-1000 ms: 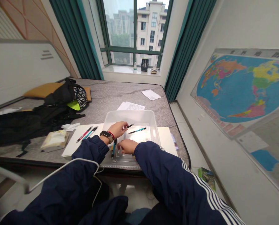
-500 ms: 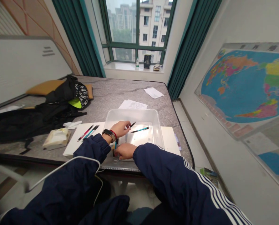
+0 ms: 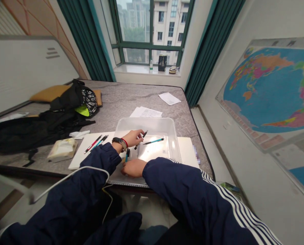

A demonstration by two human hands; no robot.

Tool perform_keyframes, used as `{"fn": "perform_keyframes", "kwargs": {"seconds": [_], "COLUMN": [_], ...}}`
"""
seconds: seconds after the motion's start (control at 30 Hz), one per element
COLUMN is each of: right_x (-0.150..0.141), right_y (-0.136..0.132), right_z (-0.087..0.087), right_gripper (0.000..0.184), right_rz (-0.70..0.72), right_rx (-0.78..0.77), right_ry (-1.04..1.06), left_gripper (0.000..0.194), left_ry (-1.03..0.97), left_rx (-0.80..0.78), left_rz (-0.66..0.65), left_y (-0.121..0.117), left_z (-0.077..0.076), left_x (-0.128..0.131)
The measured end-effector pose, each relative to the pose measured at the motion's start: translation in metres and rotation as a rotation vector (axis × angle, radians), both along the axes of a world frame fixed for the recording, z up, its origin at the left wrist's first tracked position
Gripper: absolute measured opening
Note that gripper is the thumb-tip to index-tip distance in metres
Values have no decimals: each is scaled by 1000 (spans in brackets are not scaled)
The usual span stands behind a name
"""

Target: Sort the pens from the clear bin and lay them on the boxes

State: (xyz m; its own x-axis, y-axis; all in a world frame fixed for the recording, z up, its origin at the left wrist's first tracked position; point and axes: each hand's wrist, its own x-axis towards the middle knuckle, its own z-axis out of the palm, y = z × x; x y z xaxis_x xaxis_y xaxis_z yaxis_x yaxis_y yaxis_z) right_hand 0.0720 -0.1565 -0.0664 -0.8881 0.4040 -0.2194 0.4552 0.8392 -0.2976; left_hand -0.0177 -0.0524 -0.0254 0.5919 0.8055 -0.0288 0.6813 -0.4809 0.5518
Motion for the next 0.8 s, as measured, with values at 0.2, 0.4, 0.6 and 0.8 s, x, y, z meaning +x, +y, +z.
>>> {"fn": "perform_keyframes", "kwargs": {"seconds": [0.2,0.4,0.6,0.8], "right_x": [-1,0,-1,54], "right_y": [0,2,-5,14], "right_z": [8,16,41,81], "right_gripper": [25,29,26,13], "right_rz": [-30,-29,-90,-360], "right_rx": [-55,-85,-95,-235], "right_ry": [-52,-77,-60,-82], "left_gripper": [76,56,27,26], "left_ry": [-196,-255,-131,-196], "left_rx": [-119,-134,-45,165], "left_rz": [35,-14,-42,-18], "left_y": [-3,-4,-4,-10], "left_z": [8,9,7,16], "left_x": [-1,0,-1,-1]}}
